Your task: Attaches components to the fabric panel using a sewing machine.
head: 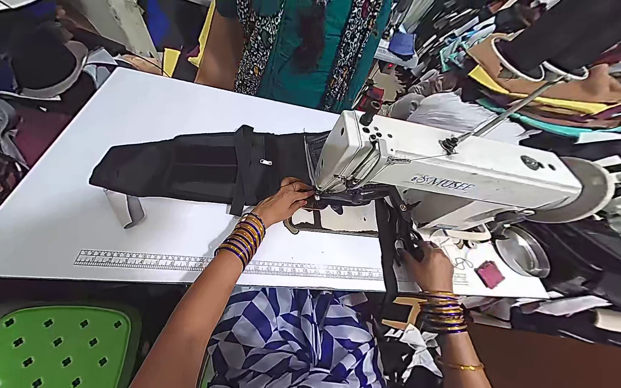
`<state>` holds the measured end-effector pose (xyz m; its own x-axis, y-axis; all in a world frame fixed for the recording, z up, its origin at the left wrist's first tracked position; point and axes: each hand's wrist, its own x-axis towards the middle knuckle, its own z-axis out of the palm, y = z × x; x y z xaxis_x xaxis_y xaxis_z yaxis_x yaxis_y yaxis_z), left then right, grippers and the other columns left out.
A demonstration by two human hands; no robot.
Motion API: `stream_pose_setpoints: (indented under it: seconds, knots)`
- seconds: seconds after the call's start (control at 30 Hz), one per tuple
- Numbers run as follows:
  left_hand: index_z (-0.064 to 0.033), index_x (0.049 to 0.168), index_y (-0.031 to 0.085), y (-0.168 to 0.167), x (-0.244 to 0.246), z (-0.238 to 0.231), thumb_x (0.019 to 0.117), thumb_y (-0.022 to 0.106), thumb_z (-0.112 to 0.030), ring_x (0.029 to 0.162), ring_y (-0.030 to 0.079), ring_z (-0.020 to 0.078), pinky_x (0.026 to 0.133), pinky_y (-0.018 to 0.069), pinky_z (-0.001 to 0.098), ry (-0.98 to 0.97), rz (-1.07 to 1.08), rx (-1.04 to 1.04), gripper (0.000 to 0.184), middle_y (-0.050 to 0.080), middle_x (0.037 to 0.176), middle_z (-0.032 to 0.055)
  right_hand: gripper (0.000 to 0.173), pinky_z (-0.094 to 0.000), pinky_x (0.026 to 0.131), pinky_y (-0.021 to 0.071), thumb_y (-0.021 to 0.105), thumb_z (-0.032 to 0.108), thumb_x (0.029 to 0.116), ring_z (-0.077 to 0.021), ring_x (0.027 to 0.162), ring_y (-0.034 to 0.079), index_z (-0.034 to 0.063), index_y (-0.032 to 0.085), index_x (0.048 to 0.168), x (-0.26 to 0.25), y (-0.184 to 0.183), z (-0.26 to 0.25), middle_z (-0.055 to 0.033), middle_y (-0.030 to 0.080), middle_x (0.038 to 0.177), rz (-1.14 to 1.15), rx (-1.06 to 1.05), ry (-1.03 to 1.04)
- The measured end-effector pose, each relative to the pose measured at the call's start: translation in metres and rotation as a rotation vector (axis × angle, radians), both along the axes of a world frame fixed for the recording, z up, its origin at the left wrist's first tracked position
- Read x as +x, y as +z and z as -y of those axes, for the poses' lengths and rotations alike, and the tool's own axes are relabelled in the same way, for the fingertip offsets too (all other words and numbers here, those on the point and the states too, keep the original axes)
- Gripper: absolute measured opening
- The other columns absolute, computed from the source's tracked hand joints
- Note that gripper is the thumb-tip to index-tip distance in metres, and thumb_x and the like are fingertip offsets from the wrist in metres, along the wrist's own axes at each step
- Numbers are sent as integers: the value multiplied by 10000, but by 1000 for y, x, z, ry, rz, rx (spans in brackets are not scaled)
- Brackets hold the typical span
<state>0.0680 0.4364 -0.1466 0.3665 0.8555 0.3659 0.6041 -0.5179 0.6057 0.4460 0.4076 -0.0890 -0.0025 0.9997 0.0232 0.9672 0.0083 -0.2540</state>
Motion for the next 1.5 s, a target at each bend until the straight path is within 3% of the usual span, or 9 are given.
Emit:
stream_pose_setpoints:
  seconds: [0.1,0.2,0.37,0.47,0.83,1.03,1.17,1.3,1.5]
  knots:
    - [0,1318,673,-2,2,-1,1019,533,-60,1357,532,372,1217,258,495,27,-39,13,335,644,1370,185,398,-681,893,448,708,207,926,-498,992,659,-126,679,1143,7,11,-11,-345,683,1032,-48,-141,10]
    - [-2,1335,658,-3,6,0,1034,529,-74,1374,508,393,1219,266,506,90,-52,-3,336,621,1398,186,196,-245,589,520,493,48,978,-59,618,602,-26,639,1087,16,12,-6,-8,639,751,-570,-221,-71]
    - [15,1317,663,-1,9,-10,1036,530,-72,1358,529,382,1237,217,526,154,-43,-8,323,622,1394,190,383,-94,356,343,282,264,1068,62,374,431,160,576,846,37,39,27,125,502,503,-1215,-395,-154]
    - [30,1303,668,4,9,-18,1032,525,-48,1365,524,397,1247,172,552,189,-33,-26,316,623,1386,208,323,-111,361,350,542,405,1005,42,384,450,153,618,816,35,65,42,115,509,510,-1060,-469,-26]
    - [84,1220,660,25,27,-29,1000,545,-35,1509,277,451,1221,224,601,400,-149,-388,276,500,1501,247,83,-142,385,353,600,200,905,30,405,442,171,602,827,-20,60,-56,136,507,528,-627,-690,368]
    - [-108,1248,729,112,-35,45,1011,621,-157,1118,674,408,964,498,625,351,-104,-117,265,724,1188,185,43,-138,380,363,636,173,892,49,396,439,167,645,851,11,62,-27,158,522,518,-657,-496,302]
    - [-248,1411,637,46,-174,60,1026,606,-376,1443,289,585,1045,183,846,779,-221,-93,407,415,1569,254,65,-127,400,365,624,171,883,72,416,442,149,664,836,59,41,30,173,537,531,-770,-211,114]
    - [-139,1342,691,31,-169,115,1004,616,-437,1165,573,557,906,444,730,771,-310,-222,457,573,1355,315,98,-152,413,379,627,127,924,58,421,435,54,648,862,78,9,40,125,524,542,-693,-55,-7]
    - [-69,1180,761,85,-40,182,1002,577,-495,1091,665,416,885,484,658,113,-439,-595,498,708,1141,213,339,-733,804,450,678,189,964,-556,868,649,-149,682,995,41,4,-5,-373,659,880,-111,-33,65]
